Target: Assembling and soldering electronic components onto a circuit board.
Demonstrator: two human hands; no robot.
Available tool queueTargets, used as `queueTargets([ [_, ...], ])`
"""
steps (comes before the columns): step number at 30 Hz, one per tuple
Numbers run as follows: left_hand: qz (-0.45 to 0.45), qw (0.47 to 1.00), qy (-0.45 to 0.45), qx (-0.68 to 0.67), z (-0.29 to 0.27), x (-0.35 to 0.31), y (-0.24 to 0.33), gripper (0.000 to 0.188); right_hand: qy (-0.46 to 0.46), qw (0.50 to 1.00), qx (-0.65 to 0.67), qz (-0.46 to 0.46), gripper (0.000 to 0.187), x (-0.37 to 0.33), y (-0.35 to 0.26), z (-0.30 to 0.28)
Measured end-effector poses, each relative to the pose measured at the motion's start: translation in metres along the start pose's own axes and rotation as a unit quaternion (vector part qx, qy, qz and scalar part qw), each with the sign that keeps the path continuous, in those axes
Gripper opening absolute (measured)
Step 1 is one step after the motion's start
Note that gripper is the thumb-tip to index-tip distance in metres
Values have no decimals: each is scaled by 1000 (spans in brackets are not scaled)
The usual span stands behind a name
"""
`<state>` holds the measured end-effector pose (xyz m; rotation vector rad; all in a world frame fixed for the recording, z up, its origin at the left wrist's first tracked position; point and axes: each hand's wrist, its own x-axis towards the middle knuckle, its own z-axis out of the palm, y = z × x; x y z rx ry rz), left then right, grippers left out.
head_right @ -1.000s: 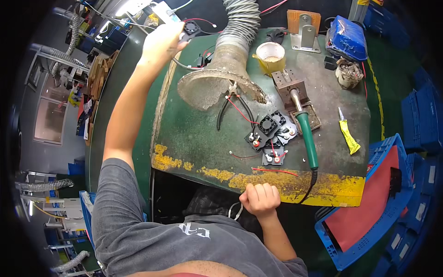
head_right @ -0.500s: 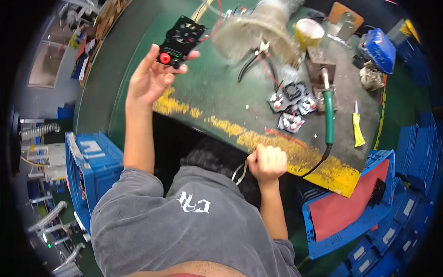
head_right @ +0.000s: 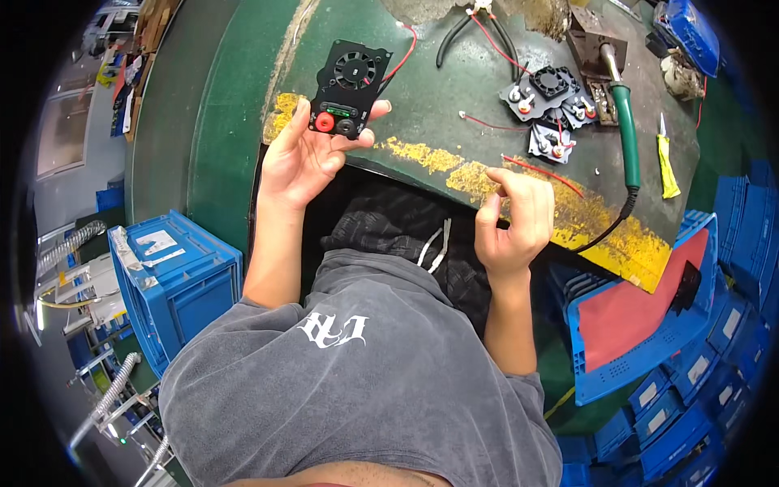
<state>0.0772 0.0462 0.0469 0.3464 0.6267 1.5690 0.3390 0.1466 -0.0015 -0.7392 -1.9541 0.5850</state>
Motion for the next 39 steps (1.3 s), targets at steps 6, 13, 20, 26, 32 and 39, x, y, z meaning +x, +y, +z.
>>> queueTargets([
  [6,240,721,209,615,7,5,-38,48,1,999,51,1,30,16,-25,27],
  [13,335,489,185,784,-17,24,-54,56,-35,999,14,12,30,9,-17,48],
  [20,328,530,174,762,-26,17,-57,89,5,998,-64,27,29,-4,-11,18],
  [26,263,566,142,768,-28,8,-44,87,222,953,-205,1,22,0,22,-62],
  [32,247,607,159,738,-27,-6,-38,69,283,942,-51,173,24,7,97,-149],
  [39,249,566,164,769,-25,8,-49,39,-67,985,70,143,80,41,116,-115],
])
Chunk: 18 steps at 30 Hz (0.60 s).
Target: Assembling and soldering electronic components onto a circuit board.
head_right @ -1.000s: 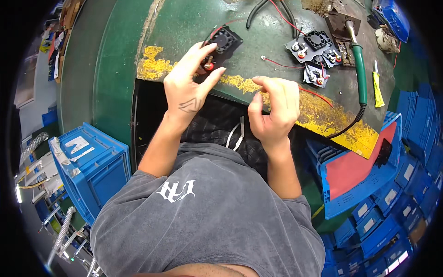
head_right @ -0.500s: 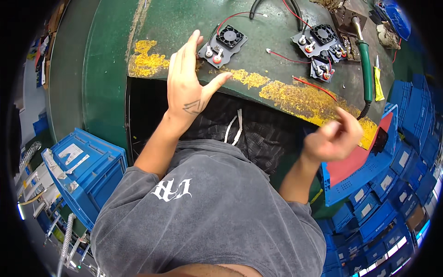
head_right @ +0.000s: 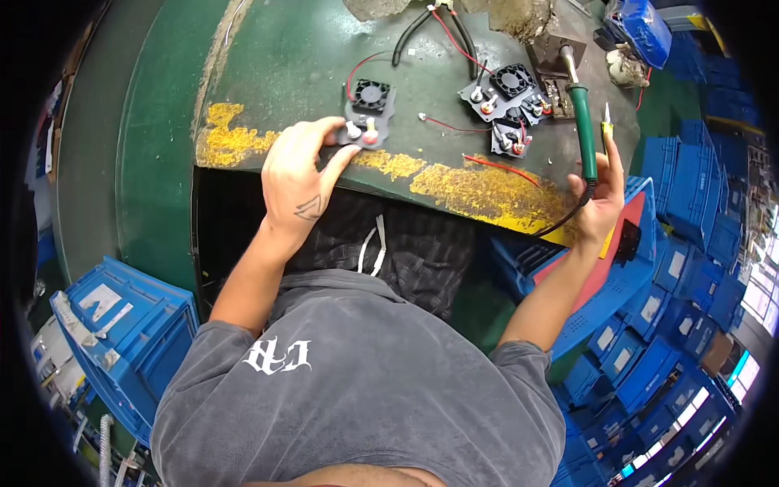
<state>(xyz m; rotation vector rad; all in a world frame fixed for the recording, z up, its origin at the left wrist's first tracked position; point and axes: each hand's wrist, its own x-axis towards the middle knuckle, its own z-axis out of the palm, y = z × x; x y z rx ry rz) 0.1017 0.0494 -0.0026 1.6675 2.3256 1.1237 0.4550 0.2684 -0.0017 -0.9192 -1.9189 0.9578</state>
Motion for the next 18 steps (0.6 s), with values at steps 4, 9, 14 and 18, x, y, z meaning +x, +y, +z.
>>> queueTargets([
  [4,21,998,18,-57,6,8,11,29,24,997,-62,-48,76,14,-10,13],
  [9,-128,985,-27,-112,9,18,16,41,46,994,-68,-79,64,19,-11,32],
  [14,-182,928,-115,-305,18,25,13,29,87,979,-152,-101,46,27,-14,41],
  [18,-226,839,-128,-478,22,21,10,11,127,992,20,-6,44,19,-21,43],
])
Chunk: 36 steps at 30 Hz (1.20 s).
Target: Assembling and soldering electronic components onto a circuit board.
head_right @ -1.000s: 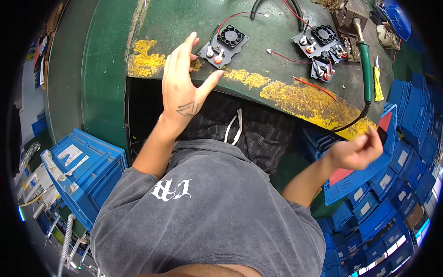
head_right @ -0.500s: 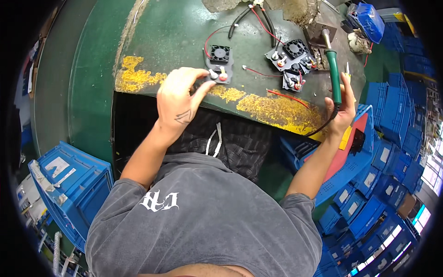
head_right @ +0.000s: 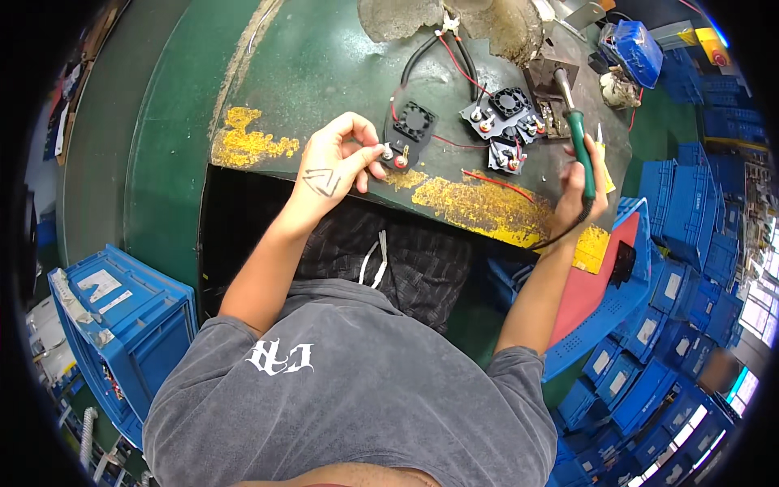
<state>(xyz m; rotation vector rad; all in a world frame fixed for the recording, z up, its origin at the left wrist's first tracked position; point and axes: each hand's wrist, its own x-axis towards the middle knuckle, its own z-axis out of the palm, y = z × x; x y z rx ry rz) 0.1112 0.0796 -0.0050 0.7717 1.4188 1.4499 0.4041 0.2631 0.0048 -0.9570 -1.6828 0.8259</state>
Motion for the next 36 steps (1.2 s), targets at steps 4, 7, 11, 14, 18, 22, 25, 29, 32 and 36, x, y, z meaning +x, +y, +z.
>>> queueTargets([
  [4,33,998,1,-49,2,8,0,6,105,987,109,47,49,3,4,-21],
  [7,21,998,-5,-57,0,26,5,5,119,986,115,28,53,1,7,-42],
  [11,97,993,23,-63,3,61,-3,5,148,977,149,24,53,-13,5,-59],
  [14,79,995,28,-47,4,76,-10,3,200,959,200,14,59,-31,2,-71],
  [18,29,999,36,-17,0,71,-1,8,171,940,295,23,69,-49,-4,-73],
  [22,20,997,36,68,-12,50,19,16,152,910,379,67,66,-58,-5,-49],
  [25,17,992,69,108,-28,32,30,17,119,893,426,85,63,-59,12,-29],
  [29,63,979,114,157,-74,25,36,14,59,848,517,99,57,-63,21,-4],
  [32,258,833,204,445,-132,46,43,20,67,850,514,98,57,-64,19,9],
  [36,280,689,207,636,-188,78,72,26,98,862,485,108,63,-61,19,20],
])
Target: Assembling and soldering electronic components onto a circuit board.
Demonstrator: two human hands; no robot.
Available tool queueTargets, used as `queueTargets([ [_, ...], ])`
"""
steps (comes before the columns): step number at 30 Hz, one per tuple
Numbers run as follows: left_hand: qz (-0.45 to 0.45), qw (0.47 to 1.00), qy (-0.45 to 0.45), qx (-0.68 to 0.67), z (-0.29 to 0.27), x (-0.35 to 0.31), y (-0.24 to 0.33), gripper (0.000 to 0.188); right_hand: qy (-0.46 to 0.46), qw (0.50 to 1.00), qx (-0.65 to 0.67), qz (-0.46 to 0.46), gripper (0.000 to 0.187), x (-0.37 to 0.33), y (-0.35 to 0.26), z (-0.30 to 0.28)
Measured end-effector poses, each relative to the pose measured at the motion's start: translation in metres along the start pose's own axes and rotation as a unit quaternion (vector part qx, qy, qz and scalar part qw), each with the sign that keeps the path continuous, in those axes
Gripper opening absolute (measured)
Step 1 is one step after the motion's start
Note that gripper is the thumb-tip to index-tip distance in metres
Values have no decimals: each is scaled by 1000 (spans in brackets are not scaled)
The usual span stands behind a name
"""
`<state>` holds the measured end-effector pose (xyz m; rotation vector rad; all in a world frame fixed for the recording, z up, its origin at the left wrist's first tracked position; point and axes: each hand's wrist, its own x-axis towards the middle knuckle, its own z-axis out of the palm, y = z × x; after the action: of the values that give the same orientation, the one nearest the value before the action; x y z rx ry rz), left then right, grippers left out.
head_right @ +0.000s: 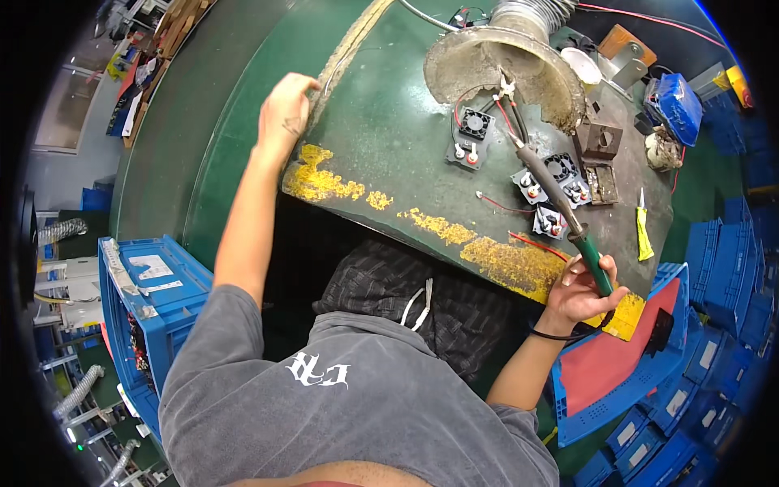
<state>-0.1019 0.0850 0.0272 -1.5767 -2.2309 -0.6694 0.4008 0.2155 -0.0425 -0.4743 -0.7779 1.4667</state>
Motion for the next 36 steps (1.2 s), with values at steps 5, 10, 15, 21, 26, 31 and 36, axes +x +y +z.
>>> queueTargets([
  [5,101,991,-85,19,18,42,-33,30,26,1000,-7,3,56,-10,0,1],
  [10,240,963,-109,48,33,67,-44,24,35,999,-28,-14,55,-23,-12,2],
  [15,300,936,-159,97,32,81,-53,20,10,996,75,55,50,-34,-35,2],
  [21,358,912,-162,118,28,76,-60,22,5,995,91,48,47,-44,-44,10],
  [26,399,887,-176,149,16,76,-49,19,14,990,121,73,46,-51,-52,21],
  [31,405,910,-85,37,0,69,0,13,-10,995,86,55,50,-54,-52,29],
  [36,178,954,-54,-237,16,32,63,15,-20,991,88,96,63,-66,-27,35],
])
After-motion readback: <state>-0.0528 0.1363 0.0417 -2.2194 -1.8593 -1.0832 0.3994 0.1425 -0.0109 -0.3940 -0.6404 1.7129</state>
